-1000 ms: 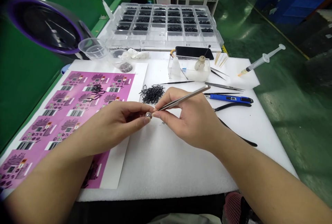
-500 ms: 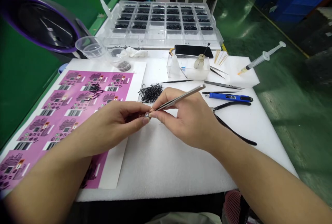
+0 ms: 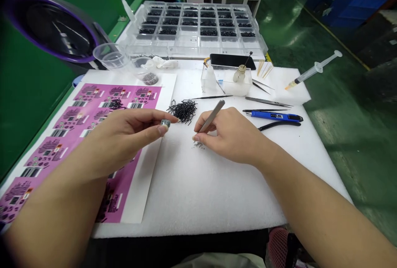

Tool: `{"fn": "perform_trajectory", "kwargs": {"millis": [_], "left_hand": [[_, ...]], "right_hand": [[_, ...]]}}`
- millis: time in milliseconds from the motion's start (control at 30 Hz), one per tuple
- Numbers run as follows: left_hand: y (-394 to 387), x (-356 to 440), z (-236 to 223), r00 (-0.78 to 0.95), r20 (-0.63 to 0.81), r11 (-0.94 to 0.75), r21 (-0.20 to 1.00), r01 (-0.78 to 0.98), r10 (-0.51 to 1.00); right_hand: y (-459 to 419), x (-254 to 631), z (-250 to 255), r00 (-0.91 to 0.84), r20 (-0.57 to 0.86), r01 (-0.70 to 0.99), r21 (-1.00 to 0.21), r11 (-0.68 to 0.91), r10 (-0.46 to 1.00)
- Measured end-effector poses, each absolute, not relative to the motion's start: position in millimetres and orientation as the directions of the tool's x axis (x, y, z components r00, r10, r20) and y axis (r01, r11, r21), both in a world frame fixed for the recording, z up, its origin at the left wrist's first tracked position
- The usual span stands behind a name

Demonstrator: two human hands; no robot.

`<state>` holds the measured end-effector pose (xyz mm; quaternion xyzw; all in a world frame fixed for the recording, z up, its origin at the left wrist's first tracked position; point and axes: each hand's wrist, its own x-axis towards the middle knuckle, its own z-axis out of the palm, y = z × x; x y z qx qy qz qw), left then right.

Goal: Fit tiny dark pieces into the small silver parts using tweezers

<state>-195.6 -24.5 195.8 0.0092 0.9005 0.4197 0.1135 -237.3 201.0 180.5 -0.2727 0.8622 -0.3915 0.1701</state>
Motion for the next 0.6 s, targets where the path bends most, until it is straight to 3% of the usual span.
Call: {"fn": "perform_trajectory", "kwargs": {"millis": [600], "left_hand": [[-25.0, -193.5, 196.7, -0.972, -0.204, 0.655, 0.751, -0.081, 0.113]], "right_hand": [[199.8, -235.5, 180.2, -0.794, -0.099, -0.334, -0.754, 0.566, -0.600]]}}
